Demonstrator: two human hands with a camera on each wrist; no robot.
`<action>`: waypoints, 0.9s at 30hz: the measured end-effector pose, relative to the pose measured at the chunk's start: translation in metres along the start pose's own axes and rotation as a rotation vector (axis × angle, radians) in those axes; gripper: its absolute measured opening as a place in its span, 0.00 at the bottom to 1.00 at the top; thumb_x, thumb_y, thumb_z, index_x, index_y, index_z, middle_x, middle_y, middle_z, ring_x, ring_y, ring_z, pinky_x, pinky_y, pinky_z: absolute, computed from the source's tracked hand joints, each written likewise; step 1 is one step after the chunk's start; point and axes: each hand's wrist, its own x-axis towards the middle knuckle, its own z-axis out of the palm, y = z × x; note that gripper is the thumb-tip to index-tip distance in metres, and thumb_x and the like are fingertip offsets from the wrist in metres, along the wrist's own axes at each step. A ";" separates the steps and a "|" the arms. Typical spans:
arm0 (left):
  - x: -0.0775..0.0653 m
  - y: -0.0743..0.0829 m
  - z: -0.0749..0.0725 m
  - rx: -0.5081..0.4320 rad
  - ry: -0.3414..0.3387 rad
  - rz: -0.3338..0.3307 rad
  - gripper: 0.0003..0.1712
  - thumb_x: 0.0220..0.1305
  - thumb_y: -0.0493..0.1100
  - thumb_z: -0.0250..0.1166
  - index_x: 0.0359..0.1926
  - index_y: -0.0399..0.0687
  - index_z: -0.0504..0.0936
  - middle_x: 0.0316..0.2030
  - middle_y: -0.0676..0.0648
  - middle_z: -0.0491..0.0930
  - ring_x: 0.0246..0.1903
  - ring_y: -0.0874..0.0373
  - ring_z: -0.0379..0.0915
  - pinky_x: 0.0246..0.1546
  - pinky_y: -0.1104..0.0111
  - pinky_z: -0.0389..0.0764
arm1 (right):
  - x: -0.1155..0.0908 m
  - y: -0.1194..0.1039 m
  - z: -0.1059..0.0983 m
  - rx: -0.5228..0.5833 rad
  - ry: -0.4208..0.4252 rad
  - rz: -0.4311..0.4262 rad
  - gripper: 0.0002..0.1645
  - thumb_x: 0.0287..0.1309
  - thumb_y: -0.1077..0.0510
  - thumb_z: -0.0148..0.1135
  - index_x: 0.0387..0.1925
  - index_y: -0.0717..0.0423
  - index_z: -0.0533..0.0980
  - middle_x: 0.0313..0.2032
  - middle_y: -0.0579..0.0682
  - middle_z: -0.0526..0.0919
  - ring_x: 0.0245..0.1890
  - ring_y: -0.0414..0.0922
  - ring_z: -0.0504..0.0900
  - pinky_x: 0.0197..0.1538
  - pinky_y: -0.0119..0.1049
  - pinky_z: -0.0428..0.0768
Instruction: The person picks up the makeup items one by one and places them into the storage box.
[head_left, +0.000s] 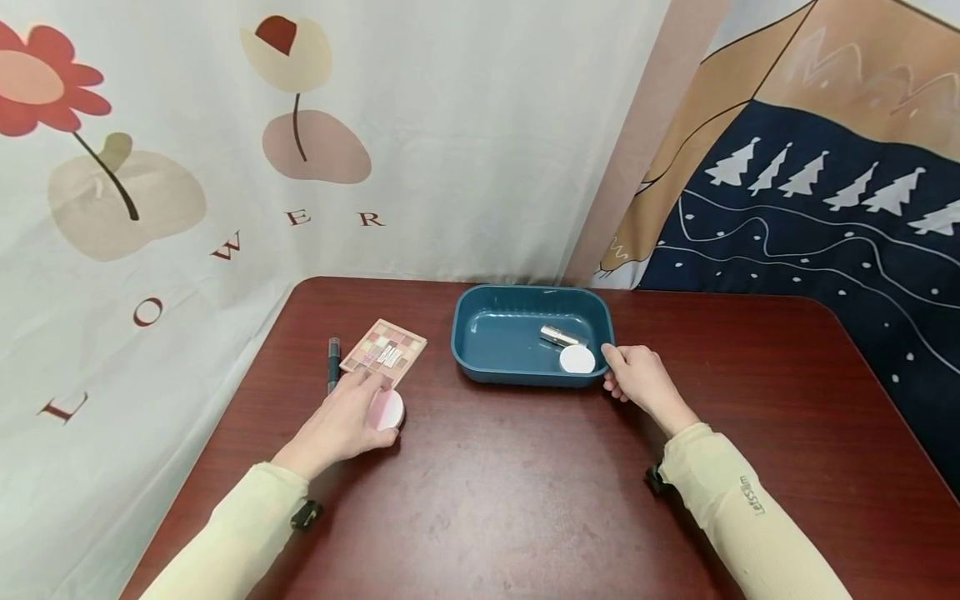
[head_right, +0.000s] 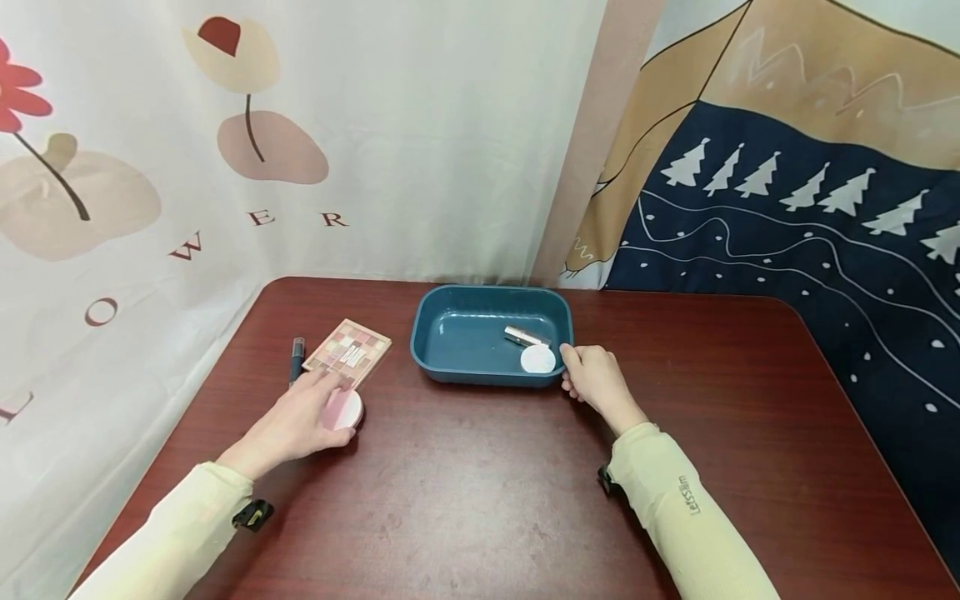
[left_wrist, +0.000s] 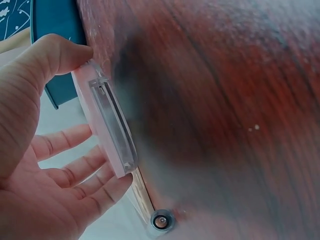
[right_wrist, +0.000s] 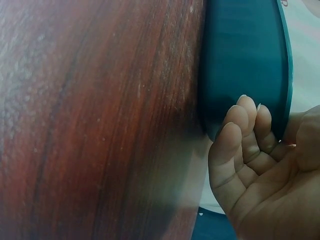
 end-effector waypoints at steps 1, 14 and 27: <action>0.000 0.001 0.000 -0.005 0.001 -0.001 0.33 0.40 0.47 0.79 0.49 0.40 0.78 0.44 0.41 0.76 0.45 0.45 0.71 0.43 0.53 0.79 | 0.000 0.000 0.000 -0.001 0.000 0.000 0.30 0.81 0.49 0.46 0.28 0.65 0.80 0.19 0.49 0.80 0.20 0.42 0.78 0.26 0.34 0.81; 0.005 0.009 -0.002 -0.023 0.075 0.067 0.32 0.42 0.45 0.77 0.49 0.37 0.78 0.44 0.40 0.76 0.43 0.47 0.71 0.42 0.56 0.78 | 0.001 0.000 0.001 -0.008 0.011 0.000 0.29 0.80 0.51 0.46 0.30 0.66 0.80 0.18 0.48 0.81 0.19 0.40 0.78 0.25 0.34 0.81; 0.012 0.022 -0.004 -0.043 0.136 0.144 0.30 0.42 0.44 0.77 0.47 0.38 0.78 0.40 0.43 0.75 0.39 0.50 0.70 0.39 0.58 0.77 | 0.001 0.000 0.001 -0.006 0.007 0.011 0.28 0.80 0.50 0.46 0.30 0.66 0.80 0.19 0.48 0.81 0.19 0.41 0.78 0.25 0.34 0.81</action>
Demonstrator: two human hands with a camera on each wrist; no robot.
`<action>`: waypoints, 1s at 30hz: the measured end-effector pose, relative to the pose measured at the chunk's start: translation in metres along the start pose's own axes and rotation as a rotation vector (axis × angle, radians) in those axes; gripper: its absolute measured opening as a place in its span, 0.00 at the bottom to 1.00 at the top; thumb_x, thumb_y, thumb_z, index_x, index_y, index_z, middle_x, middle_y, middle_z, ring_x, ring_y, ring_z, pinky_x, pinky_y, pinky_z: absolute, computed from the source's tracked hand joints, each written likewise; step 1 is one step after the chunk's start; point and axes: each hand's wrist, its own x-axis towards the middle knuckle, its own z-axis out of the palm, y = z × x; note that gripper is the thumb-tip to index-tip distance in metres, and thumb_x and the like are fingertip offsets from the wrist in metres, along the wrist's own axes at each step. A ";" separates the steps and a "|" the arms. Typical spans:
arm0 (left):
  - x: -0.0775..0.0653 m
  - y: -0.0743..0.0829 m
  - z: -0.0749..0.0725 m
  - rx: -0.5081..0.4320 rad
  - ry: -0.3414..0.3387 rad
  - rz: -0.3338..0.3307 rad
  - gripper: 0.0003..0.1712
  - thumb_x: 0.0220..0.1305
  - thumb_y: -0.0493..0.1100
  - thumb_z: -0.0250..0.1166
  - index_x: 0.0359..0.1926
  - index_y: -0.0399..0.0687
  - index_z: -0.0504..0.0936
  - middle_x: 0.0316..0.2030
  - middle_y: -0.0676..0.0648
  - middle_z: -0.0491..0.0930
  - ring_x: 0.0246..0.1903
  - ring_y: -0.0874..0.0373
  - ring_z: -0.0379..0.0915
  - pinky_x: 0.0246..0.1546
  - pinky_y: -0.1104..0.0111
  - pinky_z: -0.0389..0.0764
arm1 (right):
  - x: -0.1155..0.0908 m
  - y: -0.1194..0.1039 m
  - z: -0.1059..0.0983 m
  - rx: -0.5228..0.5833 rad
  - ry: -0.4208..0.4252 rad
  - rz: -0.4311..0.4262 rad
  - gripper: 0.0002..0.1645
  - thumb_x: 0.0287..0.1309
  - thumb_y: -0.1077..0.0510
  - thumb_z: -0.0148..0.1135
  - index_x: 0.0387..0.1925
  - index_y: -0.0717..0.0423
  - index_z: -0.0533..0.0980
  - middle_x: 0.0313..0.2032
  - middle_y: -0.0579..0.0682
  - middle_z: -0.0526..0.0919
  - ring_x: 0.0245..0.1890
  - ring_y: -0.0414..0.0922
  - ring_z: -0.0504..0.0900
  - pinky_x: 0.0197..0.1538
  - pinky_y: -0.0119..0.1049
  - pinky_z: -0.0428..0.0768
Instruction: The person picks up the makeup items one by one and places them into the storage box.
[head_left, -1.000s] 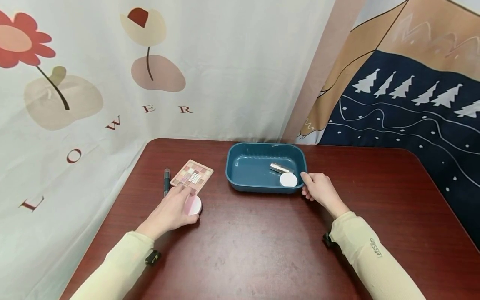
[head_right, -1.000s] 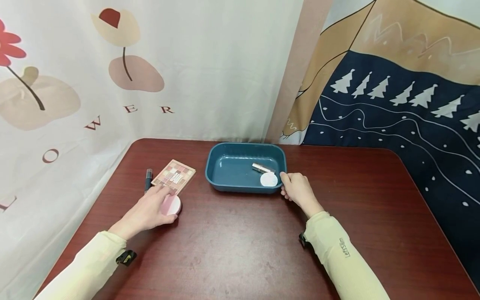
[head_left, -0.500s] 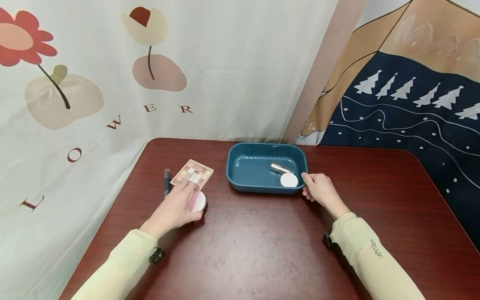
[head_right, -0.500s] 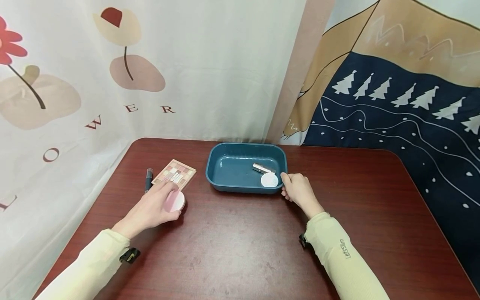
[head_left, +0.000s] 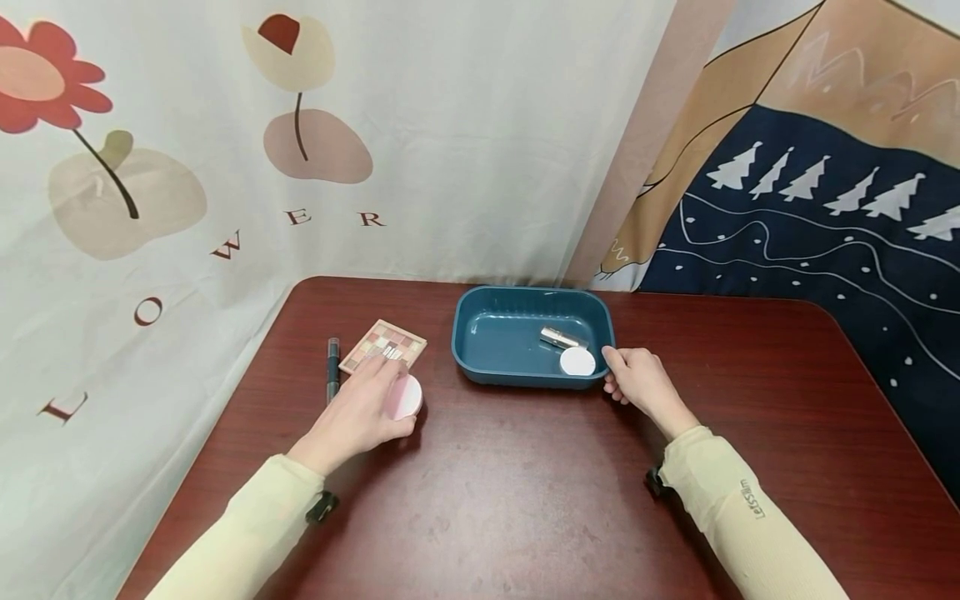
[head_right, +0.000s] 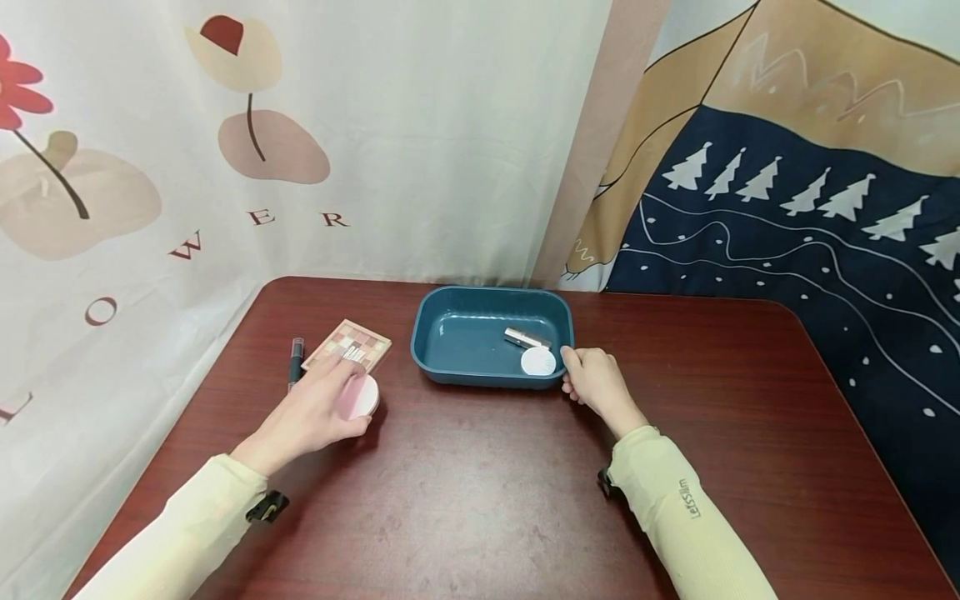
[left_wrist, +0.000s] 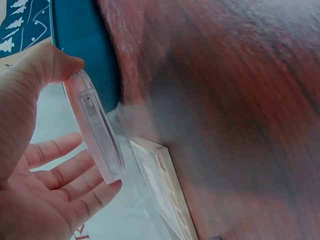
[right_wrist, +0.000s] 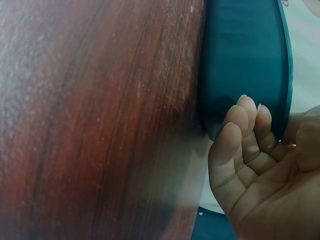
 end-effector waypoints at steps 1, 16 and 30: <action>0.001 0.001 0.000 0.000 0.003 0.003 0.30 0.42 0.44 0.77 0.47 0.38 0.78 0.40 0.43 0.75 0.39 0.50 0.70 0.38 0.58 0.77 | 0.000 0.000 0.000 0.002 0.000 0.000 0.28 0.80 0.51 0.46 0.30 0.66 0.80 0.19 0.48 0.81 0.19 0.41 0.78 0.25 0.34 0.81; 0.012 0.015 -0.002 -0.039 0.027 0.030 0.29 0.43 0.45 0.77 0.47 0.40 0.78 0.43 0.44 0.75 0.41 0.50 0.71 0.41 0.58 0.77 | 0.000 -0.001 0.000 0.007 0.001 -0.003 0.29 0.80 0.50 0.46 0.29 0.65 0.80 0.18 0.48 0.81 0.19 0.41 0.78 0.25 0.34 0.81; 0.027 0.029 -0.004 -0.072 0.068 0.069 0.30 0.45 0.45 0.78 0.48 0.39 0.78 0.45 0.43 0.75 0.46 0.48 0.72 0.46 0.56 0.78 | -0.002 -0.002 0.000 -0.012 0.003 -0.001 0.29 0.80 0.50 0.45 0.29 0.66 0.80 0.19 0.48 0.80 0.19 0.41 0.78 0.25 0.34 0.81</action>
